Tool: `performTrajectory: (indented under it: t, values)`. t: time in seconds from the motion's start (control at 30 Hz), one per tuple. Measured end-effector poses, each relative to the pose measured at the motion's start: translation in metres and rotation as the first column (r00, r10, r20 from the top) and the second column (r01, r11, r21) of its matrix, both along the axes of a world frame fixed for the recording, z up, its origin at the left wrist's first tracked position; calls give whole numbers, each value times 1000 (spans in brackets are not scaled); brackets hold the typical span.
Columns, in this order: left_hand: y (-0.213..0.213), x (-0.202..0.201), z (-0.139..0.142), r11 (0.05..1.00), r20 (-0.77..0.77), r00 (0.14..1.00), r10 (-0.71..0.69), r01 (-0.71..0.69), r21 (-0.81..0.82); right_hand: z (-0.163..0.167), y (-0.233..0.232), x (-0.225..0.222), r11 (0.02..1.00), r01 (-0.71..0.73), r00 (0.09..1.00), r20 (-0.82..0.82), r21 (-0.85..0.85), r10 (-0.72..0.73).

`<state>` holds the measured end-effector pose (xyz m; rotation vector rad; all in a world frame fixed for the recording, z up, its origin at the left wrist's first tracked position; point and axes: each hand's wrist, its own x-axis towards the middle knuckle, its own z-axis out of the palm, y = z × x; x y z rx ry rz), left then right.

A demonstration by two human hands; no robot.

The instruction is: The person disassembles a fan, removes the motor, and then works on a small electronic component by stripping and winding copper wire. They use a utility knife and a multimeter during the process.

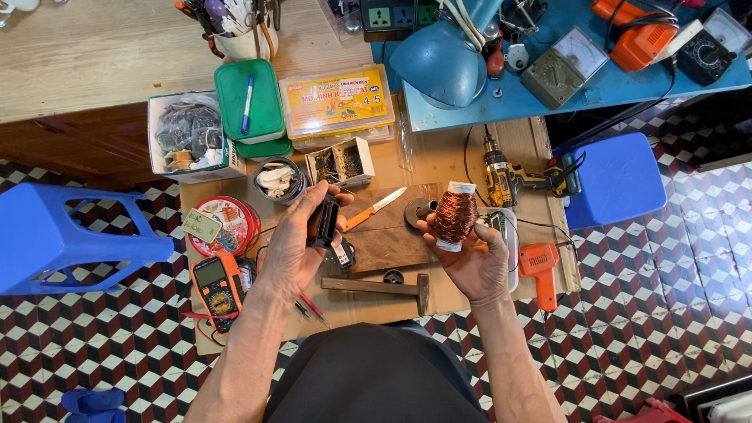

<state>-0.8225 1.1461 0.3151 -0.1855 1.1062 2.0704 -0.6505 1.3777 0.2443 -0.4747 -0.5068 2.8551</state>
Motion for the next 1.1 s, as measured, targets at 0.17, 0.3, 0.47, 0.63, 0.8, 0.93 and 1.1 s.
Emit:
performTrajectory:
  t: [0.17,0.3,0.47,0.63,0.8,0.93,1.1]
  values:
    - [-2,3,4,999,-18,1000,-16,15,-51,1,1,2,1000,-21,1000,1,2,21]
    - [-3,3,6,996,-21,999,-25,24,-82,-1,1,4,999,-34,999,8,17,33]
    - [-4,5,4,994,-24,999,-34,31,-107,-5,5,11,992,-78,997,31,103,75]
    - [-5,2,0,991,-35,998,-48,43,-127,-10,12,16,962,-191,981,8,194,193]
    - [-6,0,2,988,-29,998,-53,48,-145,-9,12,17,943,-196,980,14,270,200]
    - [-6,-2,4,989,-49,997,-64,57,-138,0,11,13,915,-197,980,42,352,194]
    - [9,-7,2,989,-93,991,-101,89,-117,14,23,2,795,-211,974,193,569,120]
